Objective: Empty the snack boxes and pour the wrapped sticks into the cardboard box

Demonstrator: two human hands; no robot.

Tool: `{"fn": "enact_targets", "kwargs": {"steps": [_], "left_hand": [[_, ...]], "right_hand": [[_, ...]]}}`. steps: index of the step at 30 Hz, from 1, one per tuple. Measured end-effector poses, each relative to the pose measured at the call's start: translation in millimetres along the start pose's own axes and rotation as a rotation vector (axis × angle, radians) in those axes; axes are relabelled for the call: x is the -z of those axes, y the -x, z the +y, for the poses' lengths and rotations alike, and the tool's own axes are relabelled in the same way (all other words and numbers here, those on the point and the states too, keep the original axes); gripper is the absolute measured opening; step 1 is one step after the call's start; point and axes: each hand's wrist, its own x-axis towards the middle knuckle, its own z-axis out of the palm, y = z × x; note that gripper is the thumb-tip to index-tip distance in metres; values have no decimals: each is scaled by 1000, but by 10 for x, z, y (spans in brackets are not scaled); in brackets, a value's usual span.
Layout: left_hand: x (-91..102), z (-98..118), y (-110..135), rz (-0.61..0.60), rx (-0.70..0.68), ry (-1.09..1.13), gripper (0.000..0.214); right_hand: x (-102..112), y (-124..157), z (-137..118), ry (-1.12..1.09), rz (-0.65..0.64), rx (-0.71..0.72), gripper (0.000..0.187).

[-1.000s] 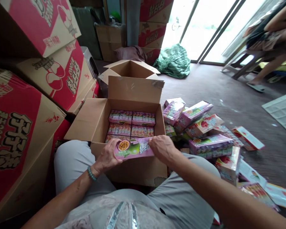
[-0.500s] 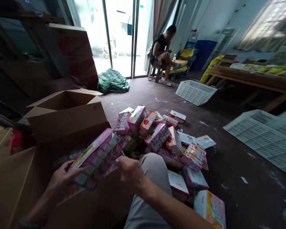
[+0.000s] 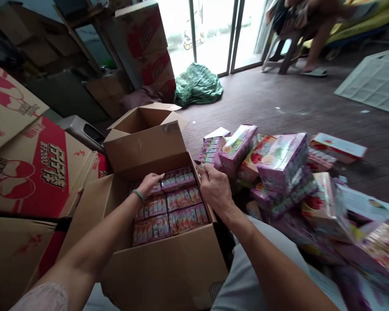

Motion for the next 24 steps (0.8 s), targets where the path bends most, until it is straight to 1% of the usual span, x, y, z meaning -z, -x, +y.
{"fn": "enact_targets", "kwargs": {"steps": [2, 3, 4, 5, 7, 10, 12, 14, 16, 19, 22, 24], "left_hand": [[25, -495, -290, 37, 94, -170, 36], [6, -682, -432, 44, 106, -247, 33], [-35, -822, -575, 46, 92, -314, 31], [-95, -915, -722, 44, 57, -369, 32], [-262, -986, -1027, 29, -51, -453, 37], [-563, -943, -1462, -24, -211, -522, 56], [-742, -916, -1686, -46, -272, -546, 74], [-870, -928, -1830, -43, -300, -567, 89], [-938, -969, -1893, -35, -319, -585, 97], [-963, -1023, -1854, -27, -336, -607, 97], [-966, -1045, -1660, -8, -354, -625, 89], [-968, -1073, -1436, -8, -381, -636, 80]], "right_hand": [[-177, -83, 139, 38, -79, -35, 34], [-256, -112, 201, 81, -124, -41, 34], [-326, -139, 257, 139, -167, -44, 34], [-383, -168, 305, 207, -205, -48, 34], [-467, -234, 382, 339, -262, -65, 31], [-551, -318, 464, 463, -316, -87, 28], [-599, -341, 500, 492, -349, -75, 29], [-645, -338, 520, 506, -360, -30, 31], [-684, -325, 524, 522, -347, 37, 32], [-714, -302, 511, 532, -306, 151, 32], [-711, -276, 494, 531, -272, 243, 30], [-699, -253, 491, 537, -250, 288, 30]]}}
